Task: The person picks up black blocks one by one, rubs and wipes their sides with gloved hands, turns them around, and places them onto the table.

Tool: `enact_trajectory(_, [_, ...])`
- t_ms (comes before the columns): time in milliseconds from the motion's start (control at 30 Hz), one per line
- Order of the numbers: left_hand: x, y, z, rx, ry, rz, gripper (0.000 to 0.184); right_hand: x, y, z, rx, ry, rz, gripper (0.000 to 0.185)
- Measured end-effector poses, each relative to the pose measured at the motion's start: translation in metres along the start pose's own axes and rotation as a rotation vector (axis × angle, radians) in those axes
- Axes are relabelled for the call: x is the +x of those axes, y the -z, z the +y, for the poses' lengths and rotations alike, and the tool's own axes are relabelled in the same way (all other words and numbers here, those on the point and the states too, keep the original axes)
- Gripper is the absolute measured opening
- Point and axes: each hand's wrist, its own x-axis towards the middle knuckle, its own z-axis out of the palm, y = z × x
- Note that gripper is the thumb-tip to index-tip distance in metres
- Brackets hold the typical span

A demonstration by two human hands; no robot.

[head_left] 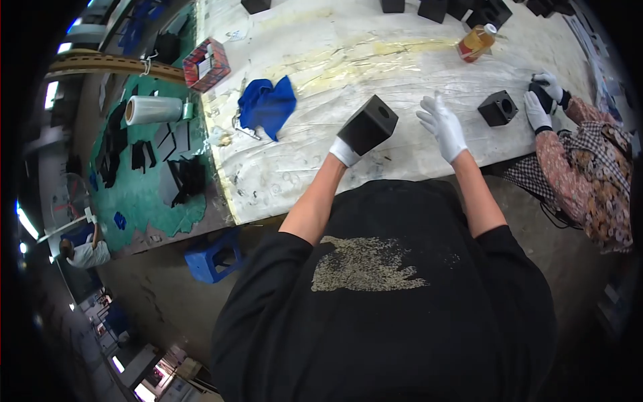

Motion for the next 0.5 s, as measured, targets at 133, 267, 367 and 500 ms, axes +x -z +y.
enact_trajectory(133, [0.028,0.039,0.028,-0.513,0.400,-0.310,0.038,-0.041,-0.039,-0.037,-0.097,0.273,-0.156,0.080])
enact_trajectory(267, [0.052,0.041,0.058,-0.945,0.474,-0.029,0.031,-0.078,-0.108,-0.074,-0.724,0.892,-0.289,0.054])
enact_trajectory(367, [0.069,0.065,0.080,-0.525,0.183,0.047,0.033,-0.008,-0.110,-0.063,-1.187,1.318,-0.241,0.042])
enact_trajectory(500, [0.050,0.065,0.078,-0.295,0.190,-0.028,0.039,-0.017,-0.089,-0.049,-1.167,1.214,-0.169,0.045])
